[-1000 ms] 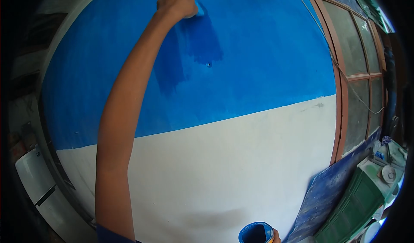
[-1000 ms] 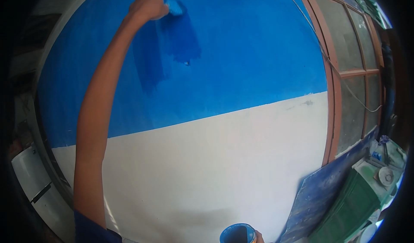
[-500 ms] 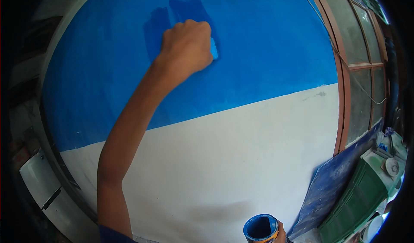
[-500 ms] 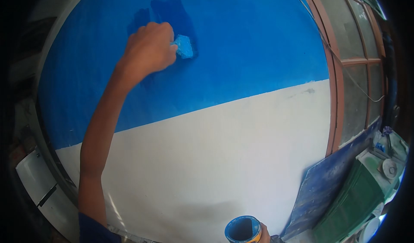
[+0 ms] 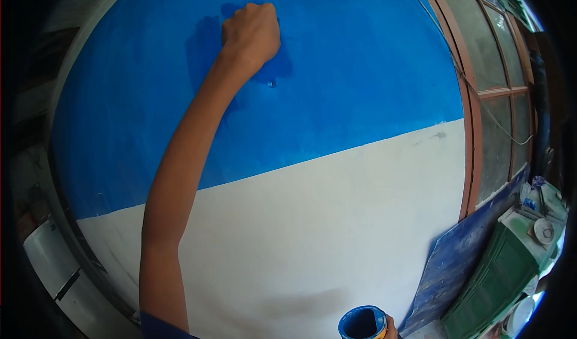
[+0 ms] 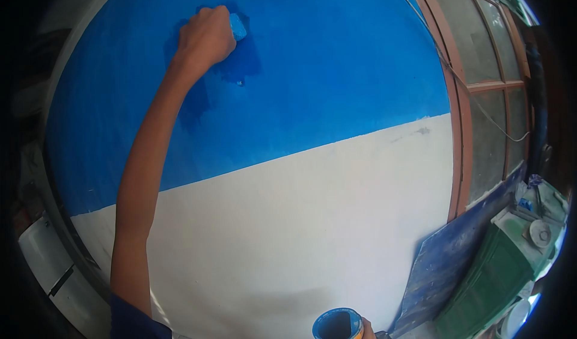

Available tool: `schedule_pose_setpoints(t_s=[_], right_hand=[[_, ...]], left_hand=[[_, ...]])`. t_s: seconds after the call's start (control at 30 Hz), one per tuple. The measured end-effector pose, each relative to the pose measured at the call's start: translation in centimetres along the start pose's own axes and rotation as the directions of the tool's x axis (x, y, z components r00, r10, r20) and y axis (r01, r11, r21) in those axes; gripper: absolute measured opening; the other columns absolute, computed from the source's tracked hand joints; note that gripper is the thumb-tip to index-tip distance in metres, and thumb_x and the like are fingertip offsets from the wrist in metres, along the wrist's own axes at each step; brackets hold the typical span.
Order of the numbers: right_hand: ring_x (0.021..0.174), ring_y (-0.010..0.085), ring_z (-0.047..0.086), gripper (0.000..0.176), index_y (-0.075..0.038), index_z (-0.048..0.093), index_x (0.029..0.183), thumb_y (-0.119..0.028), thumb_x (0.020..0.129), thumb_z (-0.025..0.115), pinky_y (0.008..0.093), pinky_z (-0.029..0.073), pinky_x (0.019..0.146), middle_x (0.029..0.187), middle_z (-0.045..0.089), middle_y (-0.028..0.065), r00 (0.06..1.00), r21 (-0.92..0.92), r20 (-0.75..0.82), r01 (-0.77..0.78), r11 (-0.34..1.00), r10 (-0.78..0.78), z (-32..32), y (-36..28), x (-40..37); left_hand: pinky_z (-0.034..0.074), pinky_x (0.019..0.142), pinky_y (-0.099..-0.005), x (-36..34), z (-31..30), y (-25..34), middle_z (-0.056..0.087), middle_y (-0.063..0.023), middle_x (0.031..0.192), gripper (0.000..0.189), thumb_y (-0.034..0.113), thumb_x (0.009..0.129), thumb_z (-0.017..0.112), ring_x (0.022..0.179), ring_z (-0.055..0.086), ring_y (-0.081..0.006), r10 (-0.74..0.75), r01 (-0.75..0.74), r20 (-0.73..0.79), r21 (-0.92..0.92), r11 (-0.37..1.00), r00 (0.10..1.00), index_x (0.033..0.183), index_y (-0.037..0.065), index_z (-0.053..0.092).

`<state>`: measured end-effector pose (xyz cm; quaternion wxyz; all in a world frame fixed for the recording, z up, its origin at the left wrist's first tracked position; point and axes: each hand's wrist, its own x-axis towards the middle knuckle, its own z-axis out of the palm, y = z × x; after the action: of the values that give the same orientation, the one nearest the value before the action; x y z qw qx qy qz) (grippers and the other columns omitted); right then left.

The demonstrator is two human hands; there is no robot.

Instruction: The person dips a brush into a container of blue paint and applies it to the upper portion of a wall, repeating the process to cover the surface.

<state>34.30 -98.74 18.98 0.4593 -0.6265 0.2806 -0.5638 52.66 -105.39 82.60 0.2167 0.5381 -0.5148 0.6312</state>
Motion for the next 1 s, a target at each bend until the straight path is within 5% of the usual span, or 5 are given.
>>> schedule_pose_setpoints(t_s=[0.37,0.6,0.73,0.83,1.0], right_hand=[[0.107,0.0274,0.063,0.119,0.002,0.038,0.137,-0.05,0.046,0.095,0.0409,0.052,0.091,0.118,0.062,0.0178,0.998,0.036,0.067,0.003,0.999,-0.005,0.6,1.0,0.1],[0.107,0.0274,0.062,0.119,0.001,0.038,0.137,-0.049,0.046,0.096,0.0411,0.052,0.091,0.117,0.061,0.0176,1.0,-0.004,0.012,0.021,1.0,-0.021,0.9,-0.3,0.0],[0.107,0.0274,0.062,0.119,0.001,0.037,0.137,-0.048,0.046,0.096,0.0412,0.052,0.09,0.117,0.061,0.0175,1.0,-0.037,0.014,-0.021,0.999,0.021,1.1,-0.6,-0.3],[0.107,0.0274,0.062,0.119,0.001,0.037,0.137,-0.048,0.046,0.096,0.0413,0.052,0.09,0.117,0.061,0.0174,0.999,-0.06,0.014,-0.039,0.997,0.04,1.7,-0.3,-0.4],[0.107,0.0274,0.062,0.119,0.001,0.037,0.137,-0.048,0.046,0.096,0.0415,0.052,0.09,0.117,0.061,0.0173,0.998,-0.075,0.015,-0.056,0.996,0.057,2.5,0.2,-0.7]], left_hand=[[0.054,0.058,-0.0434,-12.0,-1.1,4.7,0.066,-0.0211,0.073,0.009,0.005,0.084,0.064,0.069,0.069,-0.036,0.121,-0.118,0.298,-0.028,0.993,0.947,0.079,-0.003,0.065],[0.055,0.06,-0.045,-11.9,-1.9,-2.9,0.068,-0.0191,0.072,0.011,0.01,0.083,0.069,0.069,0.069,-0.0372,-0.153,0.149,0.004,-0.265,0.953,0.988,0.083,-0.001,0.068],[0.055,0.064,-0.042,-6.6,-2.4,-5.7,0.07,-0.0168,0.079,0.022,0.018,0.088,0.068,0.076,0.069,-0.0342,-0.237,0.232,-0.031,-0.115,0.966,0.971,0.103,0.003,0.072],[0.054,0.06,-0.0438,-3.6,-0.4,-7.4,0.068,-0.0187,0.073,0.018,0.017,0.087,0.067,0.07,0.068,-0.036,-0.111,0.099,-0.21,-0.066,0.993,0.971,0.092,0.0,0.07],[0.054,0.058,-0.0474,-5.1,0.1,-5.6,0.065,-0.023,0.071,0.009,0.001,0.077,0.06,0.068,0.067,-0.0394,-0.086,0.082,-0.03,-0.099,0.992,0.996,0.069,-0.003,0.058]])
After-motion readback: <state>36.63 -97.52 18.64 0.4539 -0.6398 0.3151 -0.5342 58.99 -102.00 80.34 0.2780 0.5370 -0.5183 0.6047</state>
